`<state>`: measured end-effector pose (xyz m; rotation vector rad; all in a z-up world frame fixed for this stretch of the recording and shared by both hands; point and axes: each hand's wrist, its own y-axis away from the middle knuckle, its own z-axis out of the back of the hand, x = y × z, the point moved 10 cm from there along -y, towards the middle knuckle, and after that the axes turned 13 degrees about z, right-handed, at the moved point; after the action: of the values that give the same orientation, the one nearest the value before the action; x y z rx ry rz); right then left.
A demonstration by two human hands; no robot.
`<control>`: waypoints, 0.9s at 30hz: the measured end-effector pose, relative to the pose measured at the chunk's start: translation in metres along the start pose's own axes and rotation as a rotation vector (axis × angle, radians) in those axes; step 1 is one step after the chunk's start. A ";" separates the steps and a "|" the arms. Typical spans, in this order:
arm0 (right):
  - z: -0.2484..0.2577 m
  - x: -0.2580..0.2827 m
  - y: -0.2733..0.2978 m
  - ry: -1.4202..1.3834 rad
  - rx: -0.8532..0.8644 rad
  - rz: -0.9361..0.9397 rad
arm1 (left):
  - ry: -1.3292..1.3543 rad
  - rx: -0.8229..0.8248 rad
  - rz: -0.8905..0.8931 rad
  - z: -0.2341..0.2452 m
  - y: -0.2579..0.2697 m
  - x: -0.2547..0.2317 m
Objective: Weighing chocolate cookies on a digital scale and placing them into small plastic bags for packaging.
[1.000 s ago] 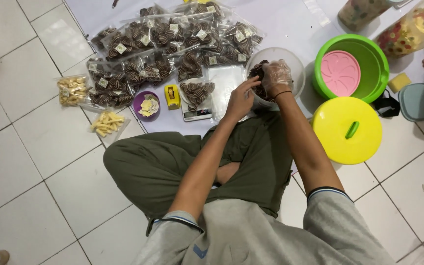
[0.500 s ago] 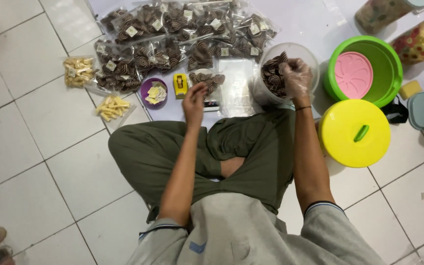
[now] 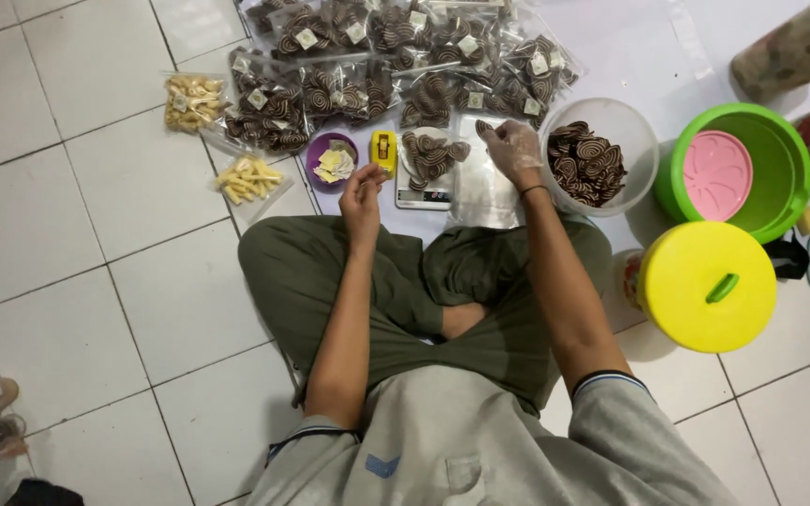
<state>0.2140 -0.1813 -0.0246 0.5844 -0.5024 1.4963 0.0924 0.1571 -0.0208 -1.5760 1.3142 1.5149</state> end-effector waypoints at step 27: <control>0.034 0.070 0.014 -0.083 -0.004 0.255 | -0.015 0.046 0.053 -0.028 -0.002 0.022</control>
<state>0.2035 -0.1495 0.0475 0.5976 -0.6634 1.7170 0.1016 0.1273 -0.0367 -1.5087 1.3829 1.5150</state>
